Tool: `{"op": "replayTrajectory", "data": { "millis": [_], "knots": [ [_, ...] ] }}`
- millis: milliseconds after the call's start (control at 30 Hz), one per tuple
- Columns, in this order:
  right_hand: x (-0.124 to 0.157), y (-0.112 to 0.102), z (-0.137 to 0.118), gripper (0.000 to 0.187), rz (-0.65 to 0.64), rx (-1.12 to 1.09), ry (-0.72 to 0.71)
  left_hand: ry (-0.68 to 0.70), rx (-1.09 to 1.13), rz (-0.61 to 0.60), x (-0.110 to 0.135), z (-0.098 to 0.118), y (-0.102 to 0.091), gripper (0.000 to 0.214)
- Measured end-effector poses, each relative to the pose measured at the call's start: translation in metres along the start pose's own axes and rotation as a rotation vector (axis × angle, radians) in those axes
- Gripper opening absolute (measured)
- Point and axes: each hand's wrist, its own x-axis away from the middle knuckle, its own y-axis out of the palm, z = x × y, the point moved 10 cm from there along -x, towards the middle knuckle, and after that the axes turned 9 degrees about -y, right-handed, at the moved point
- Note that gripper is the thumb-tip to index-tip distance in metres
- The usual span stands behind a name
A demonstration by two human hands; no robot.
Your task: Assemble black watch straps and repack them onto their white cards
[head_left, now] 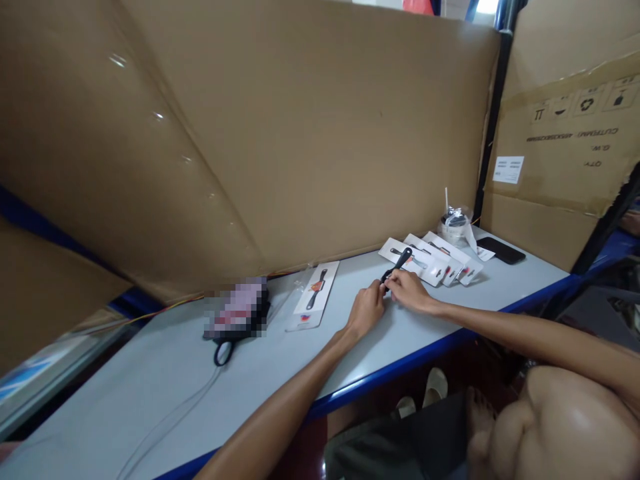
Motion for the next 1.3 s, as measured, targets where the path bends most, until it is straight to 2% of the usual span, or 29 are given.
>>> {"op": "replayTrajectory", "data": {
  "millis": [233,667,867,1000,1133,1300],
  "knots": [
    [0.003,-0.002,0.006,0.024,0.024,-0.096,0.101,0.001,-0.03,-0.025,-0.001,0.0,0.004,0.029],
    [-0.002,0.003,0.007,0.026,0.004,-0.107,0.151,-0.015,-0.076,-0.021,-0.004,-0.004,0.007,0.03],
    [-0.003,-0.007,-0.006,0.014,-0.025,0.334,-0.062,-0.023,-0.126,-0.037,-0.003,-0.003,0.007,0.035],
    [-0.001,-0.007,-0.006,0.019,-0.112,0.52,-0.116,-0.002,-0.06,-0.04,-0.006,-0.001,0.006,0.034],
    [-0.003,-0.016,-0.013,0.025,-0.083,0.563,-0.151,-0.045,0.14,-0.037,-0.011,-0.005,0.003,0.036],
    [-0.005,-0.01,-0.027,0.036,-0.079,0.484,-0.316,-0.138,0.363,-0.117,-0.016,-0.016,0.01,0.037]
  ]
}}
